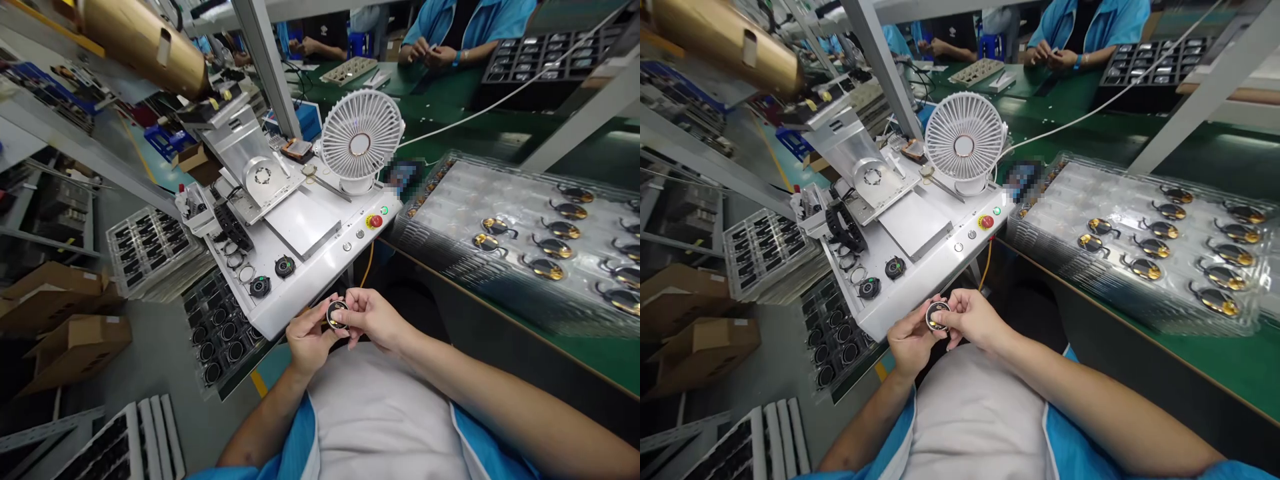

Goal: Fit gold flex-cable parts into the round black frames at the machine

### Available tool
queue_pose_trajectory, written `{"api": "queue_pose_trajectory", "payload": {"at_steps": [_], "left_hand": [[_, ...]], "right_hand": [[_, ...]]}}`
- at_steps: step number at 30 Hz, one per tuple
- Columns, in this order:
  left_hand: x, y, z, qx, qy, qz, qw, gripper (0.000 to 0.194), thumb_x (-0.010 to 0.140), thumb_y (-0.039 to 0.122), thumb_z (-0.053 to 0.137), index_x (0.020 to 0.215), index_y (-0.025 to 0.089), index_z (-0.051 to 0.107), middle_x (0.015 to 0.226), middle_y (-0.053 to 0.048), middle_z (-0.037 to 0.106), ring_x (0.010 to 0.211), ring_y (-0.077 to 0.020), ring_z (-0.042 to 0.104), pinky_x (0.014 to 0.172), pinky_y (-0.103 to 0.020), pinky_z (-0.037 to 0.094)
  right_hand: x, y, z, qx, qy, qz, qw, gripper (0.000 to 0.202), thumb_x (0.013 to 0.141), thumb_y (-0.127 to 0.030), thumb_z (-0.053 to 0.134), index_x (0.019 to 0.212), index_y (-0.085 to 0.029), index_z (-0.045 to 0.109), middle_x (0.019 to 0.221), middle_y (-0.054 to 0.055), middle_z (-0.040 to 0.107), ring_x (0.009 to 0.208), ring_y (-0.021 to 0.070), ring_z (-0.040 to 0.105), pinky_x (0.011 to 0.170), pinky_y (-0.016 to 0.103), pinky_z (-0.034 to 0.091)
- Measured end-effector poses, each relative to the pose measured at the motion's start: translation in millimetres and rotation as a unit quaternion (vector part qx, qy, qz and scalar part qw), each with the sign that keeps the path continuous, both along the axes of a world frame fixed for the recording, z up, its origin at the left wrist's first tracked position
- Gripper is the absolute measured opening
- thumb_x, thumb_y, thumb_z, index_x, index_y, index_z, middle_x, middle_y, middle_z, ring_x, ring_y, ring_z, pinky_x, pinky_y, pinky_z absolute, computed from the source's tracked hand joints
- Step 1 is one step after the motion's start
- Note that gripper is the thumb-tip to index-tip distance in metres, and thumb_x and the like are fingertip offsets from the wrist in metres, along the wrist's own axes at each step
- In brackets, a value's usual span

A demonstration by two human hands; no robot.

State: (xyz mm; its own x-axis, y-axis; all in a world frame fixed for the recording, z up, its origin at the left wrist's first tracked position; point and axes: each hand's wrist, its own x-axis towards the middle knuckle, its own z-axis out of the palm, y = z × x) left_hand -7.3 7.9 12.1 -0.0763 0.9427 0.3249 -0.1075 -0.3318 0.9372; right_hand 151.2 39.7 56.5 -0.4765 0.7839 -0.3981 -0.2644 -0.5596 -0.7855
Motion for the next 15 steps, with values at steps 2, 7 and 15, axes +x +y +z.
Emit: {"api": "queue_pose_trajectory", "payload": {"at_steps": [2,7,15], "left_hand": [[-1.7,3.7,2.0,-0.032,-0.021,0.029,0.999,0.049,0.071,0.022,0.092,0.118,0.026,0.078,0.116,-0.011,0.080,0.109,-0.0297,0.077,0.097,-0.042,0.064],[-4.0,15.9,13.8,-0.065,-0.085,-0.009,0.994,0.040,0.082,0.030,0.084,0.121,0.024,0.074,0.120,-0.012,0.079,0.109,-0.0296,0.077,0.102,-0.047,0.060],[-7.6,10.0,21.8,-0.061,0.017,0.007,0.998,0.063,0.064,0.021,0.095,0.123,0.017,0.073,0.113,-0.015,0.080,0.094,-0.0241,0.079,0.085,-0.035,0.066]], "right_hand": [[-2.4,16.4,1.0,0.029,-0.034,0.022,0.999,0.061,0.054,-0.057,0.097,0.071,-0.018,0.054,0.054,-0.001,0.064,0.042,0.0107,0.057,0.038,0.020,0.054],[0.3,96.5,10.3,0.101,-0.140,-0.159,0.972,0.044,0.067,-0.040,0.095,0.079,-0.018,0.060,0.055,-0.004,0.061,0.040,0.0104,0.054,0.031,0.019,0.049],[7.6,128.6,27.6,0.161,-0.134,-0.230,0.950,0.034,0.075,-0.030,0.087,0.066,-0.018,0.056,0.051,-0.004,0.058,0.039,0.0088,0.051,0.038,0.020,0.052]]}}
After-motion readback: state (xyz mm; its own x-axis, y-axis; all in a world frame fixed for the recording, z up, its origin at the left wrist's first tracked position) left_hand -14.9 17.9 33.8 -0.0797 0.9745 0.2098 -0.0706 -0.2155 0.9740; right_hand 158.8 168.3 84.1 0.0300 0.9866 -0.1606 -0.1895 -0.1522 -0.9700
